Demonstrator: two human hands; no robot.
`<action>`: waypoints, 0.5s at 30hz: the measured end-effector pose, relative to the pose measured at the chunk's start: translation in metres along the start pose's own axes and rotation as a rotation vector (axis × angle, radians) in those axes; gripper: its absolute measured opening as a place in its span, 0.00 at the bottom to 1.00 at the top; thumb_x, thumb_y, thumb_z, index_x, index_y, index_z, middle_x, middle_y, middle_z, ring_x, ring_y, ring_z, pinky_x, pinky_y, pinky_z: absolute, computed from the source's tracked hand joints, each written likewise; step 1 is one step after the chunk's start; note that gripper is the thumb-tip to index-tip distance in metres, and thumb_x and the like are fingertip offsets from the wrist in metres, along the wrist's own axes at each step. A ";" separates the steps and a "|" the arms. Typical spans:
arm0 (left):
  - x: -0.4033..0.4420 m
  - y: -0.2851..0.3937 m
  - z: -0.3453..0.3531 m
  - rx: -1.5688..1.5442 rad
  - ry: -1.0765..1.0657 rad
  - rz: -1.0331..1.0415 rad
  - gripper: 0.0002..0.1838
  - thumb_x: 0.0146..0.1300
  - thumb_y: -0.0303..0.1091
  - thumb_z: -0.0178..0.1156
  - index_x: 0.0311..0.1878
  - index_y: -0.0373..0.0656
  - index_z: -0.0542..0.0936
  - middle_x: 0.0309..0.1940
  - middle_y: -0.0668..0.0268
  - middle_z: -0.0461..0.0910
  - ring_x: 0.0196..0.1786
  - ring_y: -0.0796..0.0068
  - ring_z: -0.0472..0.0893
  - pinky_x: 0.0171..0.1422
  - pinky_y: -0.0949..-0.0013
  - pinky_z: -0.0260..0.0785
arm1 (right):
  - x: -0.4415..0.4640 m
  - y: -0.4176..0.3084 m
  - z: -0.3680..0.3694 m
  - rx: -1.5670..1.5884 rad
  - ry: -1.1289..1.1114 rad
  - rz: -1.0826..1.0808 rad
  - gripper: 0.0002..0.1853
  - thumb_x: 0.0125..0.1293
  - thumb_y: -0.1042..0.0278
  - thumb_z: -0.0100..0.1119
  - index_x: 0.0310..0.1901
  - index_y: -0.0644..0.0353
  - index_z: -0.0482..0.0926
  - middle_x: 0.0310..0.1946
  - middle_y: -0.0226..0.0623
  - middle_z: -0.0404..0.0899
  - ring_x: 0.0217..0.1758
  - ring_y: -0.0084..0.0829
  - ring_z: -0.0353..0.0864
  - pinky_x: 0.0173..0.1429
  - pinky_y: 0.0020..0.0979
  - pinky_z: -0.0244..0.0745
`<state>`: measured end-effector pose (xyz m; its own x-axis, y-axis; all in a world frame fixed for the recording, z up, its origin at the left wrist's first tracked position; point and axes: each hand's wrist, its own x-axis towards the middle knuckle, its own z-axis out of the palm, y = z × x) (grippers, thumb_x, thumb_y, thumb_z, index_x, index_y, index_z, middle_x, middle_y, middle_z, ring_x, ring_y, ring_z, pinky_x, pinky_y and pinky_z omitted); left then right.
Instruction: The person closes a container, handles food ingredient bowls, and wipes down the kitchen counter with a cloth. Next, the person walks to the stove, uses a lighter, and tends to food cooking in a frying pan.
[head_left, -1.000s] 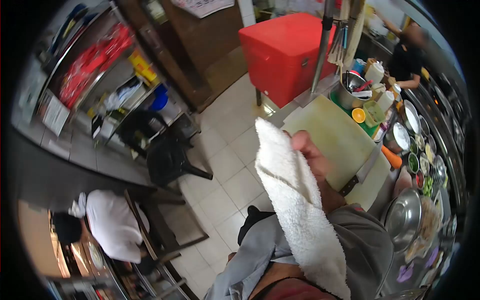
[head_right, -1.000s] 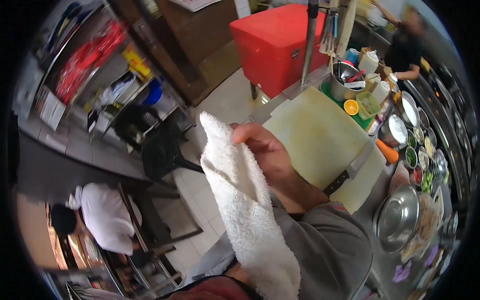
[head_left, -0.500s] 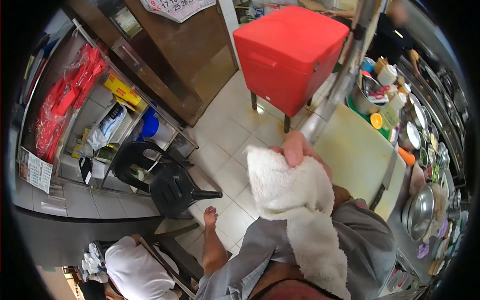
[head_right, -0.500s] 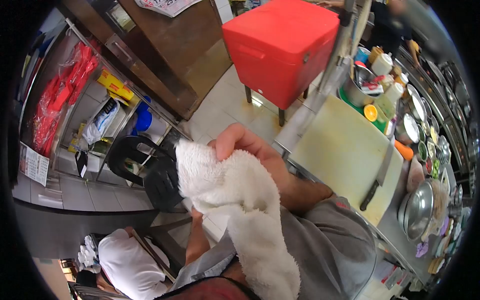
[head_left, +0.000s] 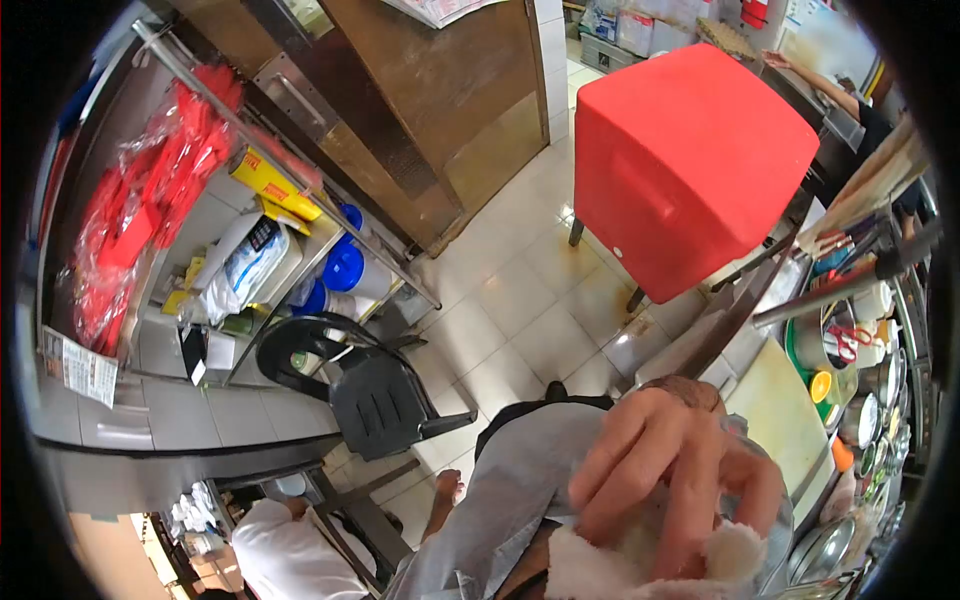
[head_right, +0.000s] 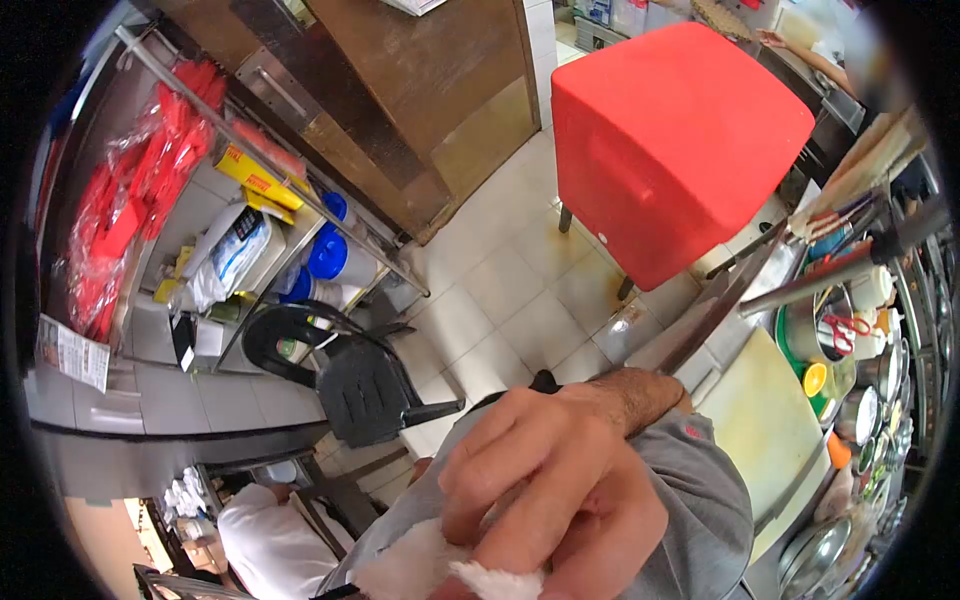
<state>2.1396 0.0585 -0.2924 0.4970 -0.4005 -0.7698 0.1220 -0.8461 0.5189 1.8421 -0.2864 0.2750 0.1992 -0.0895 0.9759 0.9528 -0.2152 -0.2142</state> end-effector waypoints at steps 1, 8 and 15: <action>0.010 0.008 -0.001 0.008 -0.009 0.004 0.04 0.55 0.34 0.55 0.32 0.47 0.73 0.22 0.69 0.70 0.19 0.75 0.71 0.18 0.73 0.60 | 0.000 0.007 -0.014 -0.045 -0.129 0.034 0.13 0.66 0.64 0.43 0.50 0.49 0.56 0.45 0.30 0.77 0.25 0.44 0.78 0.35 0.43 0.75; 0.125 0.107 0.000 -0.439 -0.314 0.026 0.02 0.57 0.32 0.53 0.34 0.47 0.73 0.20 0.71 0.68 0.17 0.77 0.69 0.17 0.74 0.60 | 0.001 0.080 -0.085 -0.300 -0.106 -0.065 0.15 0.61 0.72 0.41 0.48 0.53 0.53 0.48 0.25 0.74 0.24 0.43 0.74 0.33 0.45 0.75; 0.243 0.324 -0.043 0.395 -0.280 0.806 0.08 0.55 0.36 0.57 0.34 0.43 0.76 0.20 0.67 0.73 0.15 0.75 0.70 0.17 0.71 0.63 | 0.029 0.159 -0.161 -0.472 -0.108 -0.039 0.10 0.62 0.71 0.42 0.43 0.54 0.55 0.43 0.26 0.76 0.21 0.44 0.75 0.31 0.44 0.74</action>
<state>2.3369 -0.2978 -0.2952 0.0741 -0.9440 -0.3215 -0.4944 -0.3147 0.8103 1.9622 -0.4800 0.2622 0.2118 0.0235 0.9770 0.7570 -0.6362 -0.1488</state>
